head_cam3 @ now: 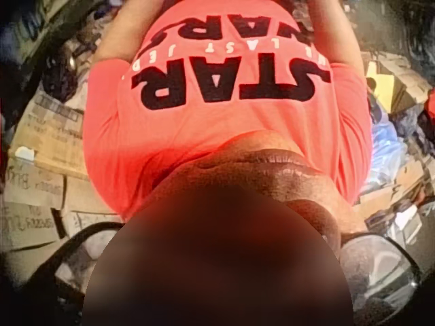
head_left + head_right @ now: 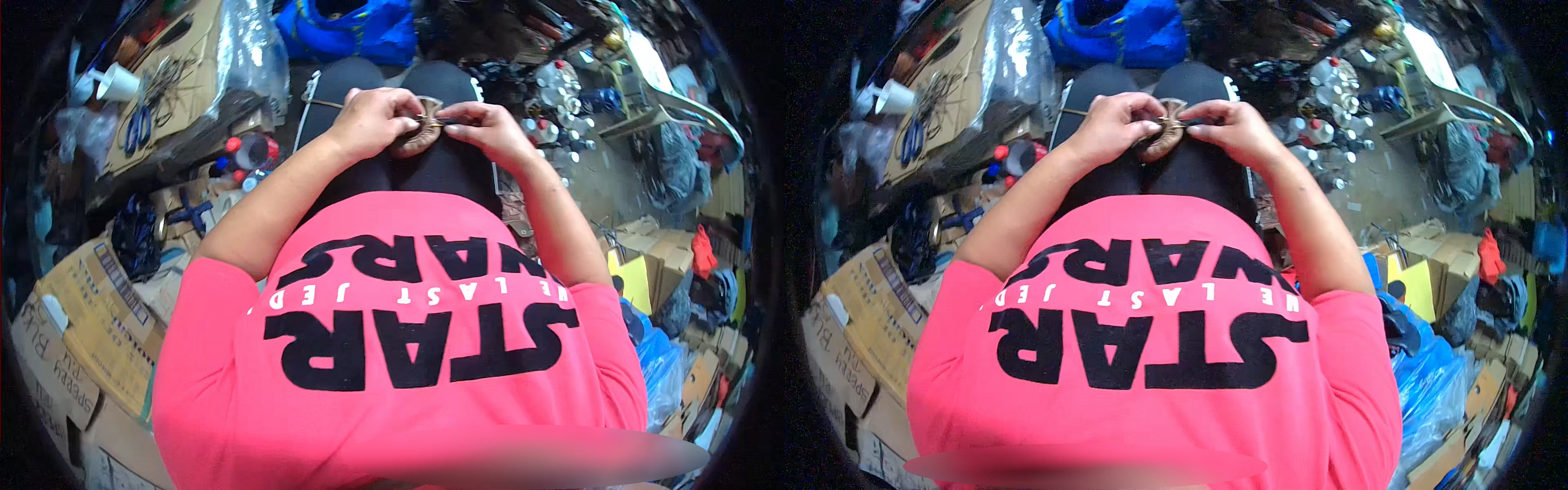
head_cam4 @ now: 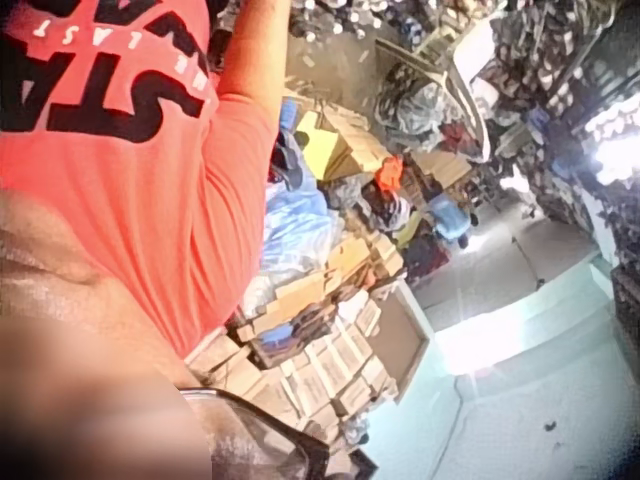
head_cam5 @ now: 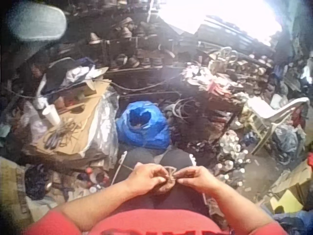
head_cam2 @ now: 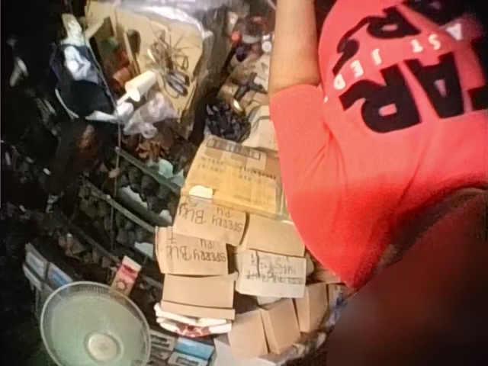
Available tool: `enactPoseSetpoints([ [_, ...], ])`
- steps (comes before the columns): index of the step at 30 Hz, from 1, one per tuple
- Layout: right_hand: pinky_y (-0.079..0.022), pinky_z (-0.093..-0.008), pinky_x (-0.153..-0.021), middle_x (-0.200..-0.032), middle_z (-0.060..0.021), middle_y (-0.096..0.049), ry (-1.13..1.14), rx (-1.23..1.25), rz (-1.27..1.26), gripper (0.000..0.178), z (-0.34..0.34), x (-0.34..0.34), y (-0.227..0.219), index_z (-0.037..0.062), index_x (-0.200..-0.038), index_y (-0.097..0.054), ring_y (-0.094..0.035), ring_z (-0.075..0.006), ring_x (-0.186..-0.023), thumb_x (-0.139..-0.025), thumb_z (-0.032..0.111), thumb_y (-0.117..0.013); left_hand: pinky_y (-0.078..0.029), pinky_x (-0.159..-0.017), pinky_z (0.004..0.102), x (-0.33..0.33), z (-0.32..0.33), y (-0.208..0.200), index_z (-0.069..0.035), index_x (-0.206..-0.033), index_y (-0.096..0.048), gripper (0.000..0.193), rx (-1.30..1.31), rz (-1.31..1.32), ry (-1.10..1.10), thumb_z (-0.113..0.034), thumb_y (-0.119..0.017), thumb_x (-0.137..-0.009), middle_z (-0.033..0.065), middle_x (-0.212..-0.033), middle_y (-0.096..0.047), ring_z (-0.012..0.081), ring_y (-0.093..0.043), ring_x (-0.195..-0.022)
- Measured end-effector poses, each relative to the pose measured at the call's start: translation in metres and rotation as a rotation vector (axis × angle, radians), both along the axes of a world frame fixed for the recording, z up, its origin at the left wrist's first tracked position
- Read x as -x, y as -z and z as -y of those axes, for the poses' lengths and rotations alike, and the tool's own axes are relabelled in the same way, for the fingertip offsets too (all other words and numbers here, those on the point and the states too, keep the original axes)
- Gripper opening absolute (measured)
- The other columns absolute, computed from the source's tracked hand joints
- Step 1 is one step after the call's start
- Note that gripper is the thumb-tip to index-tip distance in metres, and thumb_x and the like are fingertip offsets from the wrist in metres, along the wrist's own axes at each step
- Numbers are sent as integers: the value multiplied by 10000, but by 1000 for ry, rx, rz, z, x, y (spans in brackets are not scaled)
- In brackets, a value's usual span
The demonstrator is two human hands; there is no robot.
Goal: Stitch a leather shoe upper component by hand using a needle and thread.
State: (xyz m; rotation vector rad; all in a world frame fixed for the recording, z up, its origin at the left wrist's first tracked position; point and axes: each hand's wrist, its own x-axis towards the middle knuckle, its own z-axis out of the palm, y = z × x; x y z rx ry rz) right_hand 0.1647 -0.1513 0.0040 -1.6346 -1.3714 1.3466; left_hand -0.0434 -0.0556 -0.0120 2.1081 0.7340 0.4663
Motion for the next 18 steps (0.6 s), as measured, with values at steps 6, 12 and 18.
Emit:
enactPoseSetpoints([
  [6,-463,-227,-707,-799,-18,-649,60,-93,1,108,-5,10,7,8,-832,-658,-567,-67,-761,-789,93,-708,-476,-707,267,-13,1,-8,-4,-879,-628,142,200,23,86,-49,-663,-750,64,-798,-644,96,-595,-769],
  [12,-464,-254,-700,-738,-43,-666,51,-126,84,151,-10,-4,13,64,-822,-690,-591,-92,-711,-729,169,-747,-427,-660,344,-3,-12,-27,-30,-787,-613,70,-228,-34,199,-56,-668,-751,118,-737,-552,275,-552,-738],
  [18,-468,-279,-698,-823,-41,-573,19,-366,215,136,13,-18,15,74,-839,-689,-564,-149,-778,-743,156,-739,-445,-678,332,-1,-4,-31,-10,-852,-578,89,-98,-117,176,-3,-619,-774,133,-755,-578,269,-580,-736],
])
